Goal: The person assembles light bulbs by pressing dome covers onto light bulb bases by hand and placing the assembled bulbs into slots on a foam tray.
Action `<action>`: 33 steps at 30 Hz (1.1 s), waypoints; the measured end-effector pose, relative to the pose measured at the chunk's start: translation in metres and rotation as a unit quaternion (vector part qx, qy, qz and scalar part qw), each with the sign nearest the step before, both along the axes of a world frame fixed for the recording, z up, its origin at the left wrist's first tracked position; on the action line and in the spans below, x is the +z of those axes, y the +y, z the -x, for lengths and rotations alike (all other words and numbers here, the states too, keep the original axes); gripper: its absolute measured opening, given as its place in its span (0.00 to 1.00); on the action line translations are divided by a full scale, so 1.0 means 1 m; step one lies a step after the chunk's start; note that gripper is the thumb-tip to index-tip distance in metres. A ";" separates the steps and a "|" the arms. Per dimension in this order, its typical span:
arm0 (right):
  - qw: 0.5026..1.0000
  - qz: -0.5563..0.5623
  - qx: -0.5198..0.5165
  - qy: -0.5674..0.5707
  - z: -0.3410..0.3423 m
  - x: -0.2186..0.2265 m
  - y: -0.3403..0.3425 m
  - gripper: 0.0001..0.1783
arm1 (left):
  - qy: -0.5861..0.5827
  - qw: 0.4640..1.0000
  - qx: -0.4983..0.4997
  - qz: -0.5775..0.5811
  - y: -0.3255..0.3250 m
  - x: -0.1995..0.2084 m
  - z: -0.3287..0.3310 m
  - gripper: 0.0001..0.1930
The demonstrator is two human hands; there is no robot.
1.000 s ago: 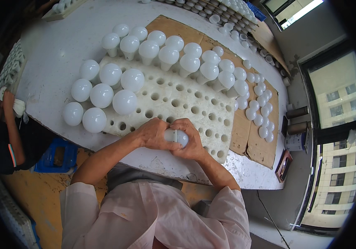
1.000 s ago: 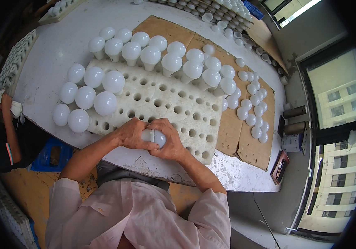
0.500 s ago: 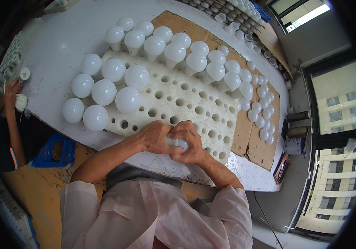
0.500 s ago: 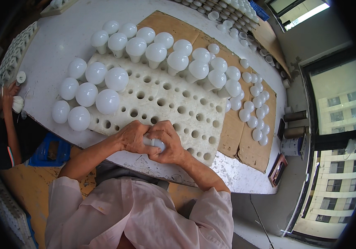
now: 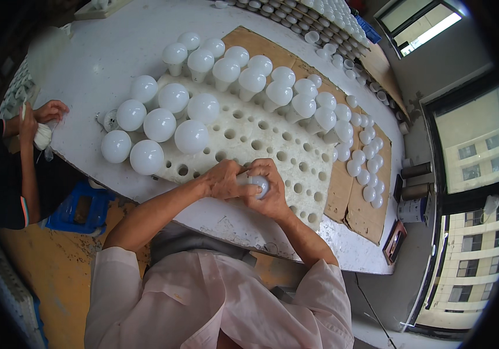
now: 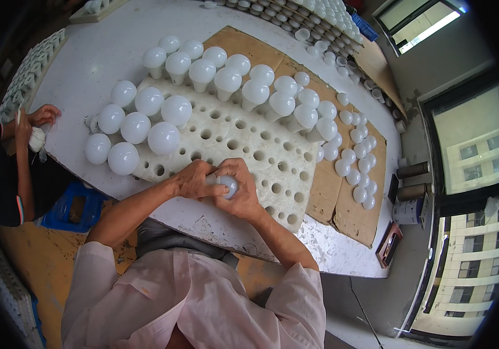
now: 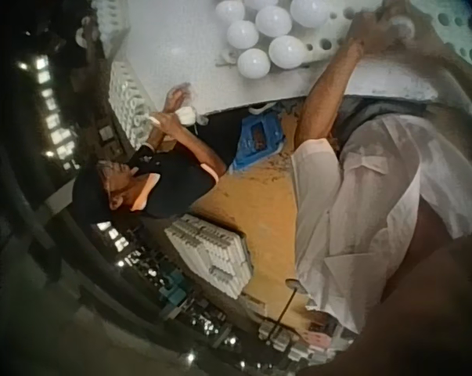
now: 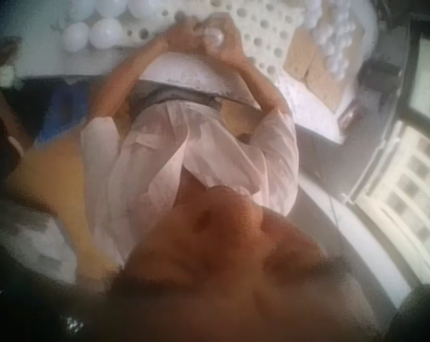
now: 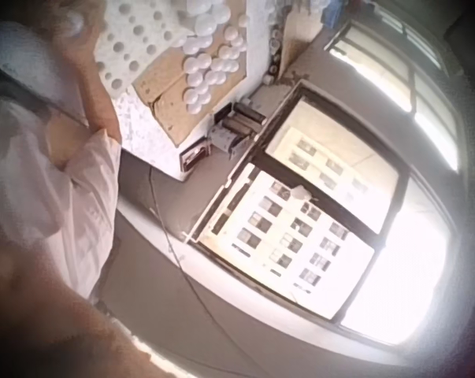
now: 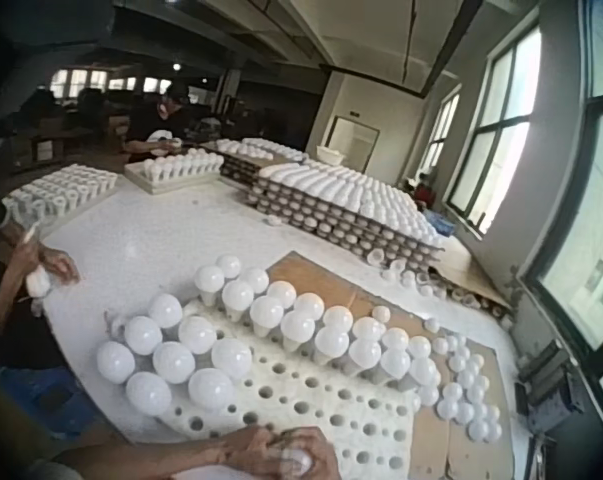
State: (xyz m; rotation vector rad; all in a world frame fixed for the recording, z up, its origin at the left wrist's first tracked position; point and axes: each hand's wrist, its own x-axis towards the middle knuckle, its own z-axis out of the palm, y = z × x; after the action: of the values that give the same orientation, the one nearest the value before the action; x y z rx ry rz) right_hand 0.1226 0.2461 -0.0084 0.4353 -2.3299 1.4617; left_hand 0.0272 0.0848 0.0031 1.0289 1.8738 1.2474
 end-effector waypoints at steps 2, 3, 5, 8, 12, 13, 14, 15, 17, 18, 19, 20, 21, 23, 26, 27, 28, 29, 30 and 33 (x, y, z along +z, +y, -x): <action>1.000 0.012 0.006 -0.016 0.004 0.016 -0.004 0.34 | -0.095 0.995 -0.010 0.016 -0.006 0.007 0.005 0.33; 0.999 0.024 0.008 -0.037 0.005 0.022 -0.006 0.40 | -0.207 0.978 -0.035 0.009 -0.008 0.005 0.008 0.34; 0.995 0.075 0.023 -0.063 0.003 0.023 -0.010 0.45 | -0.310 0.949 -0.062 0.001 -0.012 0.003 0.011 0.35; 0.964 0.211 0.045 -0.152 -0.005 0.024 -0.020 0.51 | -0.498 0.860 -0.045 -0.101 -0.017 0.001 0.005 0.39; 0.974 0.155 0.007 -0.165 -0.005 0.012 -0.013 0.52 | -0.581 0.798 -0.058 -0.152 -0.018 -0.012 0.003 0.39; 0.974 0.155 0.007 -0.164 -0.004 0.017 -0.015 0.52 | -0.573 0.803 -0.045 -0.160 -0.018 -0.014 0.002 0.39; 0.973 0.138 -0.019 -0.184 -0.004 0.023 -0.017 0.53 | -0.572 0.803 -0.045 -0.160 -0.017 -0.017 -0.001 0.39; 0.971 0.121 -0.046 -0.203 -0.004 0.028 -0.019 0.54 | -0.535 0.829 -0.001 -0.162 -0.014 -0.019 -0.006 0.38; 0.970 0.087 -0.062 -0.217 -0.004 0.036 -0.020 0.53 | -0.496 0.852 0.041 -0.164 -0.013 -0.018 -0.007 0.37; 0.969 0.053 -0.077 -0.231 -0.004 0.037 -0.020 0.53 | -0.524 0.835 0.035 -0.164 -0.013 -0.017 -0.007 0.36; 0.969 0.052 -0.078 -0.230 -0.004 0.036 -0.019 0.53 | -0.550 0.818 0.027 -0.164 -0.013 -0.014 -0.006 0.35; 0.980 0.036 -0.065 -0.182 -0.005 0.032 -0.019 0.53 | -0.550 0.818 0.026 -0.165 -0.014 -0.012 -0.006 0.35; 0.989 0.020 -0.051 -0.134 -0.006 0.028 -0.018 0.52 | -0.571 0.803 0.012 -0.170 -0.016 -0.011 -0.007 0.34; 0.990 0.029 -0.045 -0.132 -0.003 0.022 -0.022 0.52 | -0.590 0.788 0.003 -0.178 -0.023 -0.013 -0.006 0.33; 0.984 0.084 -0.028 -0.157 -0.002 0.023 -0.031 0.52 | -0.621 0.758 0.001 -0.198 -0.030 -0.021 -0.007 0.31; 0.975 0.130 -0.020 -0.182 -0.003 0.023 -0.033 0.52 | -0.586 0.782 0.016 -0.211 -0.030 -0.024 -0.011 0.30; 0.974 0.130 -0.012 -0.185 -0.004 0.022 -0.031 0.52 | -0.549 0.805 0.031 -0.224 -0.031 -0.026 -0.016 0.29; 0.978 0.124 -0.009 -0.169 -0.006 0.020 -0.027 0.52 | -0.535 0.805 0.013 -0.256 -0.035 -0.030 -0.019 0.26; 0.981 0.119 -0.005 -0.153 -0.005 0.018 -0.026 0.51 | -0.534 0.805 0.022 -0.258 -0.043 -0.032 -0.025 0.26; 0.979 0.152 -0.037 -0.133 0.003 0.035 -0.032 0.49 | -0.473 0.830 0.058 -0.291 -0.067 -0.042 -0.049 0.21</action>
State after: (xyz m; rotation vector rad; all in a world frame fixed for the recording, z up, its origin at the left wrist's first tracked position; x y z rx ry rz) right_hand 0.1197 0.2137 0.0269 0.0729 -2.2269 1.8987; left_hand 0.0764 0.0178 -0.0390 0.3791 0.7925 1.9811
